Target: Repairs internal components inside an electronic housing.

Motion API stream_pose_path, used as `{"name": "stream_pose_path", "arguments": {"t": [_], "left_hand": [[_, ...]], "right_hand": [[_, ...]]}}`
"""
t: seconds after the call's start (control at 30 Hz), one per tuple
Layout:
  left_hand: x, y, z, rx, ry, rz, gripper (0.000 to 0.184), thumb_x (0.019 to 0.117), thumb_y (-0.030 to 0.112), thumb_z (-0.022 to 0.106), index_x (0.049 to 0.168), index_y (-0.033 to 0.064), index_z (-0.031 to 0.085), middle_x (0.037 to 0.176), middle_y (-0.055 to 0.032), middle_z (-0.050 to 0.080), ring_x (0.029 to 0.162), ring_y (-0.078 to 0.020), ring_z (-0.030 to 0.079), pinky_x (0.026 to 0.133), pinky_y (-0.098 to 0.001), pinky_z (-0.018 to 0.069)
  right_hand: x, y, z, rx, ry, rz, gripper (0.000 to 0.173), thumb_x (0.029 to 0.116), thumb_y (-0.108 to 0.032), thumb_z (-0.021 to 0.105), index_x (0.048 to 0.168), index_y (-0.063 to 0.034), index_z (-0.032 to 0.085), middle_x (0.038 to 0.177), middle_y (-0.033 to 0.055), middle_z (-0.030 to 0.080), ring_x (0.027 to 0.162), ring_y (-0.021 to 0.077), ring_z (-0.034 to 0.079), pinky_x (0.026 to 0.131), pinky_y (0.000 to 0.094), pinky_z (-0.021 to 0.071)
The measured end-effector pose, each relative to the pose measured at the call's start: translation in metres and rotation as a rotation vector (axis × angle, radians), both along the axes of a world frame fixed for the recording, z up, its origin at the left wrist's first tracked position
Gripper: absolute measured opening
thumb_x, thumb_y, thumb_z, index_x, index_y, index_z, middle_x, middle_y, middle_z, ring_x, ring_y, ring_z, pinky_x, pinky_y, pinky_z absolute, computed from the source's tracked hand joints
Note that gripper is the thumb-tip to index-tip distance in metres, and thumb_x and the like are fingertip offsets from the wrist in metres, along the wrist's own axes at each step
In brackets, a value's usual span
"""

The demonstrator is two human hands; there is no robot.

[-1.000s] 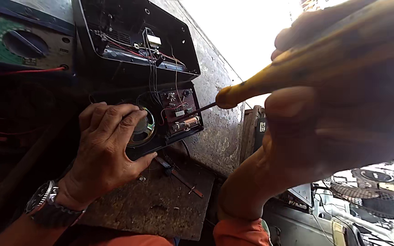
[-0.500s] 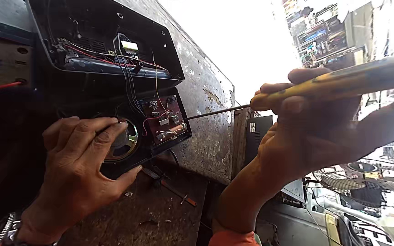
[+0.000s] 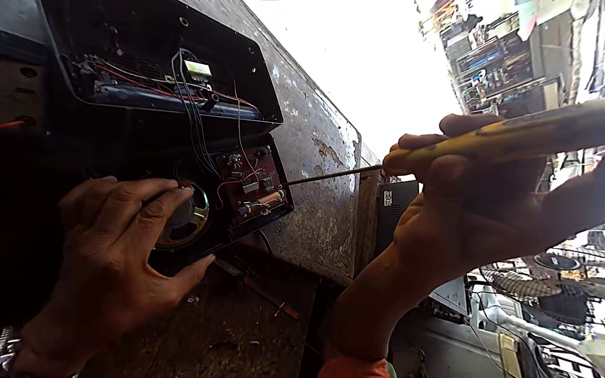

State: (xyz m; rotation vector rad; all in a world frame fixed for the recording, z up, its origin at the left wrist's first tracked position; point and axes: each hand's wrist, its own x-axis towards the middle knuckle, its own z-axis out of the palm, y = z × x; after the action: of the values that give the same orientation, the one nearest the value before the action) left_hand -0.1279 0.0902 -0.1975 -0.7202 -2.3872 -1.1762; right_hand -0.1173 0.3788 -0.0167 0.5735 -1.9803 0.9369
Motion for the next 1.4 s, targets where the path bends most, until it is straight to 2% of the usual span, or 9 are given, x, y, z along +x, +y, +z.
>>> {"name": "stream_pose_path", "arguments": {"t": [0.3, 0.5, 0.67, 0.77, 0.87, 1.03, 1.2, 1.3, 1.4], "left_hand": [[0.000, 0.000, 0.000, 0.000, 0.008, 0.003, 0.084, 0.0721, 0.065, 0.076, 0.132, 0.0068, 0.068, 0.137, -0.0143, 0.061, 0.127, -0.0333, 0.054, 0.115, -0.0576, 0.0267], [0.000, 0.001, 0.001, -0.002, 0.009, 0.004, 0.083, 0.0727, 0.065, 0.075, 0.132, 0.0063, 0.068, 0.136, -0.0146, 0.061, 0.128, -0.0335, 0.053, 0.115, -0.0570, 0.0262], [0.000, 0.001, 0.002, 0.003, 0.006, 0.009, 0.084, 0.0724, 0.066, 0.075, 0.132, 0.0069, 0.068, 0.136, -0.0144, 0.061, 0.126, -0.0338, 0.053, 0.114, -0.0571, 0.0269], [-0.001, 0.001, 0.003, 0.000, 0.001, 0.004, 0.085, 0.0724, 0.066, 0.075, 0.131, 0.0059, 0.068, 0.136, -0.0151, 0.060, 0.126, -0.0341, 0.053, 0.115, -0.0568, 0.0267], [-0.002, -0.001, 0.006, -0.004, -0.017, -0.012, 0.085, 0.0722, 0.066, 0.075, 0.132, 0.0066, 0.068, 0.135, -0.0143, 0.061, 0.125, -0.0331, 0.054, 0.113, -0.0570, 0.0277], [-0.007, -0.002, 0.018, -0.036, -0.026, -0.032, 0.084, 0.0714, 0.067, 0.074, 0.132, 0.0080, 0.069, 0.135, -0.0128, 0.061, 0.126, -0.0327, 0.053, 0.113, -0.0574, 0.0285], [-0.010, -0.006, 0.020, -0.031, -0.029, -0.041, 0.082, 0.0703, 0.066, 0.076, 0.128, 0.0091, 0.071, 0.135, -0.0116, 0.062, 0.126, -0.0310, 0.054, 0.112, -0.0572, 0.0309], [-0.011, -0.007, 0.018, -0.031, -0.044, -0.043, 0.082, 0.0701, 0.068, 0.076, 0.128, 0.0092, 0.071, 0.135, -0.0117, 0.062, 0.127, -0.0311, 0.055, 0.113, -0.0571, 0.0313], [-0.011, -0.007, 0.019, -0.040, -0.052, -0.040, 0.083, 0.0697, 0.068, 0.076, 0.128, 0.0097, 0.071, 0.135, -0.0110, 0.062, 0.126, -0.0307, 0.054, 0.113, -0.0573, 0.0308]], "right_hand": [[0.000, 0.002, -0.002, -0.007, -0.011, 0.017, 0.074, 0.0899, 0.000, 0.076, 0.145, -0.0010, 0.027, 0.117, 0.0194, 0.064, 0.091, 0.0385, 0.073, 0.077, 0.0556, 0.0665], [-0.004, 0.003, 0.003, 0.122, 0.048, -0.163, 0.096, 0.0844, -0.023, 0.086, 0.150, 0.0014, 0.021, 0.125, 0.0102, 0.055, 0.096, 0.0199, 0.068, 0.080, 0.0398, 0.0638], [-0.007, 0.002, 0.013, -0.009, -0.205, 0.162, 0.076, 0.0940, -0.002, 0.072, 0.150, -0.0033, 0.020, 0.138, 0.0265, 0.058, 0.108, 0.0486, 0.069, 0.086, 0.0599, 0.0646], [-0.011, 0.004, 0.011, 0.043, -0.073, -0.012, 0.081, 0.0834, -0.004, 0.084, 0.143, -0.0010, 0.029, 0.114, 0.0145, 0.063, 0.087, 0.0311, 0.073, 0.075, 0.0502, 0.0669], [-0.016, 0.009, 0.009, 0.062, -0.037, -0.069, 0.088, 0.0800, -0.010, 0.088, 0.145, -0.0005, 0.029, 0.114, 0.0103, 0.060, 0.085, 0.0220, 0.070, 0.071, 0.0408, 0.0652], [-0.030, 0.008, 0.015, -0.152, -0.186, 0.274, 0.061, 0.0939, 0.007, 0.065, 0.141, -0.0055, 0.029, 0.142, 0.0266, 0.054, 0.119, 0.0485, 0.064, 0.085, 0.0607, 0.0626], [-0.041, 0.010, 0.011, -0.142, 0.037, 0.111, 0.069, 0.0751, 0.008, 0.084, 0.128, 0.0025, 0.040, 0.106, 0.0164, 0.062, 0.081, 0.0286, 0.071, 0.069, 0.0465, 0.0660], [-0.046, 0.015, 0.014, -0.024, 0.072, 0.072, 0.062, 0.0793, -0.003, 0.086, 0.124, 0.0037, 0.043, 0.107, 0.0101, 0.062, 0.086, 0.0185, 0.069, 0.074, 0.0364, 0.0637], [-0.039, 0.017, 0.019, -0.126, -0.134, 0.271, 0.043, 0.0943, 0.006, 0.064, 0.130, 0.0062, 0.040, 0.129, 0.0284, 0.060, 0.118, 0.0468, 0.064, 0.096, 0.0610, 0.0589]]}}
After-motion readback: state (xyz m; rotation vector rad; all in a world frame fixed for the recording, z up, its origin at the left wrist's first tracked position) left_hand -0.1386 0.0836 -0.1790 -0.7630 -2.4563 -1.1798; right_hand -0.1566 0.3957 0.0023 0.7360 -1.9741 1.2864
